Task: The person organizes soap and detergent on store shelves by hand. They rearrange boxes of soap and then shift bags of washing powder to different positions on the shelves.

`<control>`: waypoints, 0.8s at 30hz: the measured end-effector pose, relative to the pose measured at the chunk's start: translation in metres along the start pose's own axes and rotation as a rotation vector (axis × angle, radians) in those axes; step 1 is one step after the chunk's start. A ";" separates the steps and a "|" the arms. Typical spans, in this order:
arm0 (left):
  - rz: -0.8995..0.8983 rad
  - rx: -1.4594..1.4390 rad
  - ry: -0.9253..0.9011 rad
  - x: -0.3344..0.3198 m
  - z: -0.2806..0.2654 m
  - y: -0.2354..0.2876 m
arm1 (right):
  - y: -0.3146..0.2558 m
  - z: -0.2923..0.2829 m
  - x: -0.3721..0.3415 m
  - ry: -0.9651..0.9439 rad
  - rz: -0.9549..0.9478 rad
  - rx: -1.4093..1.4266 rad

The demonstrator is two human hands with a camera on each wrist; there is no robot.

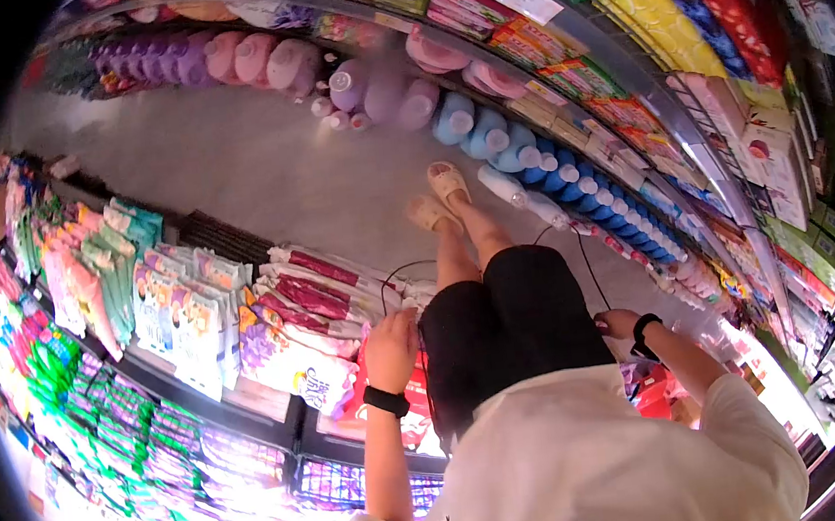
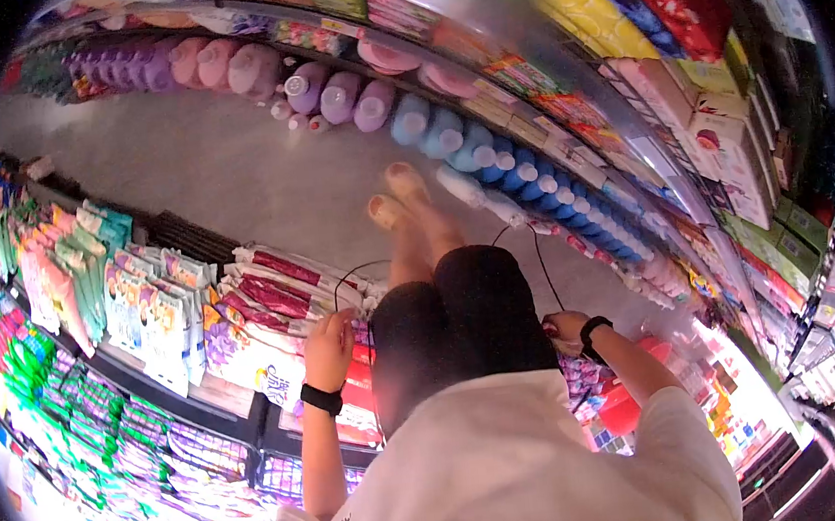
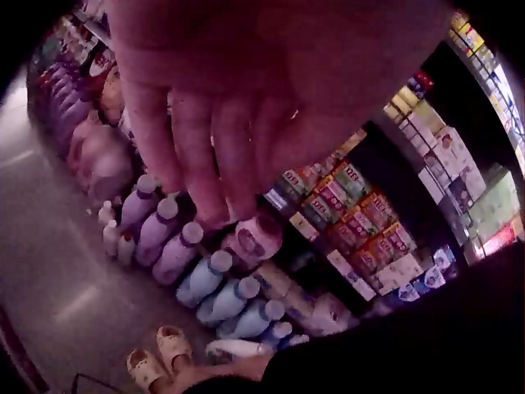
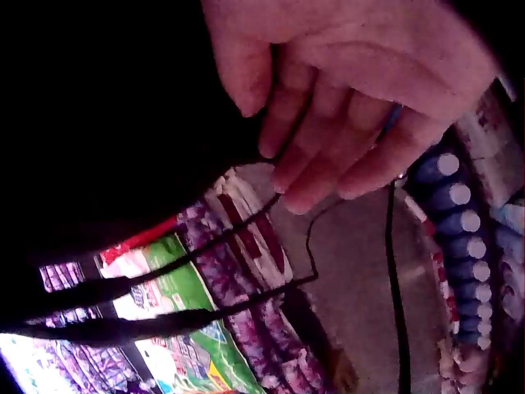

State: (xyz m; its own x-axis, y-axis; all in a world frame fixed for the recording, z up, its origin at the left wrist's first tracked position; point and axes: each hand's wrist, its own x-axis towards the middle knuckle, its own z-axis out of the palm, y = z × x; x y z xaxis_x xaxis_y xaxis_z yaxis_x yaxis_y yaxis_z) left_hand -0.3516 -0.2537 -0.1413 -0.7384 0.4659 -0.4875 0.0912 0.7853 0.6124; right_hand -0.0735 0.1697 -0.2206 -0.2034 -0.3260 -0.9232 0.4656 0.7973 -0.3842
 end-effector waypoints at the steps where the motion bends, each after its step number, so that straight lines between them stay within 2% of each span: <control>1: -0.035 0.040 -0.025 -0.018 0.001 -0.006 | -0.011 -0.011 -0.006 0.022 0.022 0.021; 3: -0.095 0.121 -0.052 -0.049 0.001 -0.013 | -0.032 -0.036 -0.026 0.089 -0.008 0.004; 6: -0.085 0.109 0.024 -0.084 -0.011 -0.007 | -0.047 -0.059 -0.042 0.146 -0.025 -0.023; 9: -0.182 0.066 0.107 -0.099 -0.021 0.002 | -0.052 -0.091 -0.042 0.220 -0.188 0.030; 10: -0.188 0.046 0.164 -0.094 -0.034 0.012 | -0.073 -0.112 -0.045 0.293 -0.156 -0.105; 13: -0.171 0.015 0.324 -0.072 -0.072 0.032 | -0.137 -0.160 -0.054 0.683 -0.234 -0.020; 15: -0.121 -0.007 0.389 -0.056 -0.101 0.043 | -0.192 -0.183 -0.083 0.780 -0.264 0.028; 18: 0.009 0.087 0.471 -0.036 -0.144 0.047 | -0.223 -0.194 -0.099 0.901 -0.333 -0.010; 21: 0.116 0.140 0.503 -0.013 -0.183 0.039 | -0.232 -0.178 -0.112 0.912 -0.132 -0.039; 24: 0.233 0.151 0.481 0.009 -0.219 0.030 | -0.203 -0.137 -0.097 0.874 0.146 -0.137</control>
State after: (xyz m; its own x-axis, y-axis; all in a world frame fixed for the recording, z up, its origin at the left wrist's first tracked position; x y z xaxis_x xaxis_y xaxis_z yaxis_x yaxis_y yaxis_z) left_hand -0.5022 -0.3154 0.0091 -0.9057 0.4238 0.0108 0.3574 0.7497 0.5569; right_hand -0.2663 0.1090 -0.0520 -0.7595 0.2424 -0.6037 0.4430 0.8723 -0.2071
